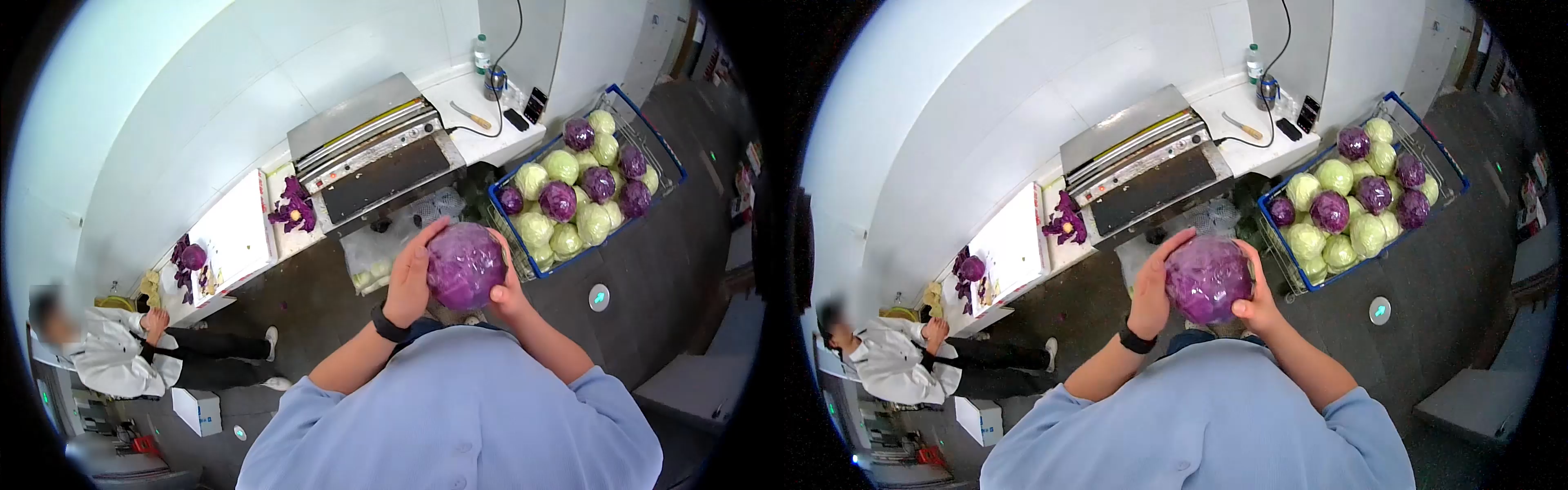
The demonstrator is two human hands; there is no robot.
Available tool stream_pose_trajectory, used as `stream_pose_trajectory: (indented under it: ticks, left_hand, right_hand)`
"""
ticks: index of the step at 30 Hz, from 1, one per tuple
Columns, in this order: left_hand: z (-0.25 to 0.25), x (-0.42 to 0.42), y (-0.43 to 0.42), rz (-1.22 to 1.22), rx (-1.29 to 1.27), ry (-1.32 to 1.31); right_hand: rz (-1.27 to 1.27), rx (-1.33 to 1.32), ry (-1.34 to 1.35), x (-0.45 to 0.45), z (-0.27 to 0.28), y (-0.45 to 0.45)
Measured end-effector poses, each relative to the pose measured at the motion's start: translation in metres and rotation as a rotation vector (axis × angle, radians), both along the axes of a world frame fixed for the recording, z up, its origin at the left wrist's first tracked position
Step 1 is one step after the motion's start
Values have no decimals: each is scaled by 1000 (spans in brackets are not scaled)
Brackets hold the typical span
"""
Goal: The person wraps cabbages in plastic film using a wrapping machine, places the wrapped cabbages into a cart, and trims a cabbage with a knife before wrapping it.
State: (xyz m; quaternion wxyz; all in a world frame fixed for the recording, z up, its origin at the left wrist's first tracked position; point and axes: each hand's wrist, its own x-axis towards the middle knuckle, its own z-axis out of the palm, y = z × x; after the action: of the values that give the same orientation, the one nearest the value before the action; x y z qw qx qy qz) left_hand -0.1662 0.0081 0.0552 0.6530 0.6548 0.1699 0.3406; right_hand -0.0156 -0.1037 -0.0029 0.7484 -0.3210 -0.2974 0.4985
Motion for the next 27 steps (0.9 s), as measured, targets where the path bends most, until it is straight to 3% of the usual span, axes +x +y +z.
stream_pose_trajectory:
  ticks: [4,7,10,14,18,22,26,27]
  left_hand:
    - [1,-3,21,-347,-156,-153]
    - [-18,4,24,-496,-578,-289]
    - [-44,2,25,-174,-332,7]
    - [-26,-10,19,221,56,55]
    - [19,-22,-5,179,478,16]
    - [22,8,-26,169,337,32]
    - [4,7,20,-265,-33,-75]
    - [2,8,26,-274,-28,-48]
  right_hand:
    - [142,26,40,-5,11,-6]
    - [245,-2,216,-12,8,-10]
    - [326,-33,355,-8,-21,-19]
    - [218,-3,324,1,-30,-18]
    - [122,-28,345,5,-38,-18]
    - [57,-4,222,1,-13,-9]
    - [49,-5,87,7,17,-8]
    - [51,-16,62,8,18,-8]
